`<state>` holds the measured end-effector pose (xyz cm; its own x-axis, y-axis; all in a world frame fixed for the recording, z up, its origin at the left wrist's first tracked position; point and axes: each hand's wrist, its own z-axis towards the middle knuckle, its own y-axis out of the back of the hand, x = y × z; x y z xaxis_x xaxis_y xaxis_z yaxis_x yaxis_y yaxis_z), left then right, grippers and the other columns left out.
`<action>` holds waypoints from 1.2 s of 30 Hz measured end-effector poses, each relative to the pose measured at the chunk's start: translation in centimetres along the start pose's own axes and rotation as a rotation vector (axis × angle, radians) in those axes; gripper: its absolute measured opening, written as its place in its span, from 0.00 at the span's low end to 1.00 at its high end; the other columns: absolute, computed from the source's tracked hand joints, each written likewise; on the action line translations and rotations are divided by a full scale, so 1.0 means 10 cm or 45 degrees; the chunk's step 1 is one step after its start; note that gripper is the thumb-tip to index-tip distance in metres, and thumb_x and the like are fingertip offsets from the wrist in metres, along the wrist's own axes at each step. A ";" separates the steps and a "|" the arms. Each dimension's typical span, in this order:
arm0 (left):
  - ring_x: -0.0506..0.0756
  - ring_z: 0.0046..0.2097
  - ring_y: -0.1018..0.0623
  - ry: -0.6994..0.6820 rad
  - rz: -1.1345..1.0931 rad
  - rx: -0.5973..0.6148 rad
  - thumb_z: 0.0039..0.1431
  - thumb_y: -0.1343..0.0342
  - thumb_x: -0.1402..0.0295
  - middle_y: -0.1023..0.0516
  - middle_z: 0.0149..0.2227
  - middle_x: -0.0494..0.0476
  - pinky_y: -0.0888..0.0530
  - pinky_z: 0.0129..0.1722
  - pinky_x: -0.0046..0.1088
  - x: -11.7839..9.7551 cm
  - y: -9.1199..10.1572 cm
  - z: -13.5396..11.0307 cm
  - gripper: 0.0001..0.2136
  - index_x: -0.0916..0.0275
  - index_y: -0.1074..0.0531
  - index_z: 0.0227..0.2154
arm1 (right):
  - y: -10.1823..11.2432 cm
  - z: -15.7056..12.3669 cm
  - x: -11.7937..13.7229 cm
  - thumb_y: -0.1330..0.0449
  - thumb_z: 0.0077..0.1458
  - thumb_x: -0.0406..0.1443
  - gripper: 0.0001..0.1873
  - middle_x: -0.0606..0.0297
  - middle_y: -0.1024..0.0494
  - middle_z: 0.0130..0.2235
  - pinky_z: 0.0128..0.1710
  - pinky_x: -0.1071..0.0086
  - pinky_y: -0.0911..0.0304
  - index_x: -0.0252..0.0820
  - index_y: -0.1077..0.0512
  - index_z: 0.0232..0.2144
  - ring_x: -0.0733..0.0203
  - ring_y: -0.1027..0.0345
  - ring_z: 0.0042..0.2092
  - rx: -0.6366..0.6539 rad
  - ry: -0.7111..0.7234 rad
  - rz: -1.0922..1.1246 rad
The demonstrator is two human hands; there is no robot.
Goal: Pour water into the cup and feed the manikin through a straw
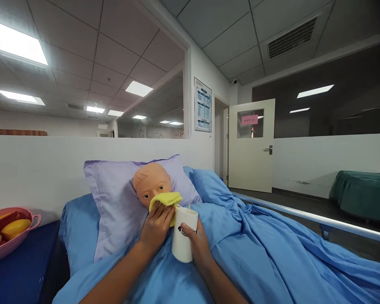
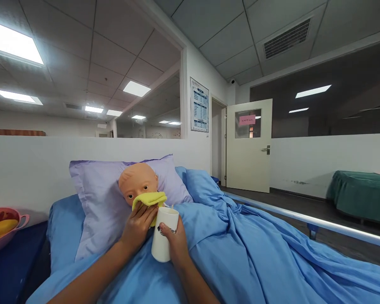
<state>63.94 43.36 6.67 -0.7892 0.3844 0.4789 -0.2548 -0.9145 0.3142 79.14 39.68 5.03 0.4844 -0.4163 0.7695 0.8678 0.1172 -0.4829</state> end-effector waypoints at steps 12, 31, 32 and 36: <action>0.56 0.47 0.21 0.176 -0.181 0.042 0.65 0.57 0.77 0.19 0.45 0.55 0.38 0.63 0.45 -0.14 0.01 -0.25 0.20 0.62 0.34 0.57 | 0.01 -0.04 0.06 0.30 0.41 0.46 0.29 0.63 0.21 0.35 0.30 0.68 0.32 0.41 0.30 0.44 0.57 0.28 0.32 0.005 -0.073 -0.033; 0.58 0.60 0.29 -0.167 -0.129 -0.039 0.65 0.56 0.78 0.25 0.55 0.66 0.28 0.57 0.41 0.17 0.17 0.10 0.16 0.69 0.32 0.53 | -0.03 0.04 -0.10 0.31 0.41 0.44 0.27 0.61 0.20 0.40 0.42 0.63 0.31 0.43 0.28 0.45 0.52 0.26 0.41 0.008 0.039 0.064; 0.59 0.60 0.30 -0.165 -0.121 -0.020 0.65 0.55 0.78 0.25 0.55 0.66 0.28 0.57 0.41 0.17 0.14 0.01 0.15 0.70 0.32 0.53 | -0.04 0.03 -0.09 0.31 0.42 0.44 0.28 0.60 0.20 0.40 0.41 0.63 0.31 0.43 0.29 0.45 0.53 0.26 0.40 0.009 0.026 0.062; 0.57 0.60 0.30 -0.067 -0.226 -0.013 0.64 0.56 0.80 0.25 0.55 0.66 0.27 0.57 0.40 0.18 0.09 -0.45 0.19 0.69 0.35 0.57 | 0.01 -0.01 -0.04 0.30 0.41 0.46 0.33 0.62 0.20 0.36 0.31 0.65 0.30 0.42 0.32 0.48 0.56 0.27 0.33 -0.008 -0.120 -0.032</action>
<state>59.75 42.63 4.10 -0.7012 0.5455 0.4590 -0.3932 -0.8330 0.3892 79.08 39.79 4.63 0.4712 -0.3323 0.8171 0.8791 0.1018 -0.4656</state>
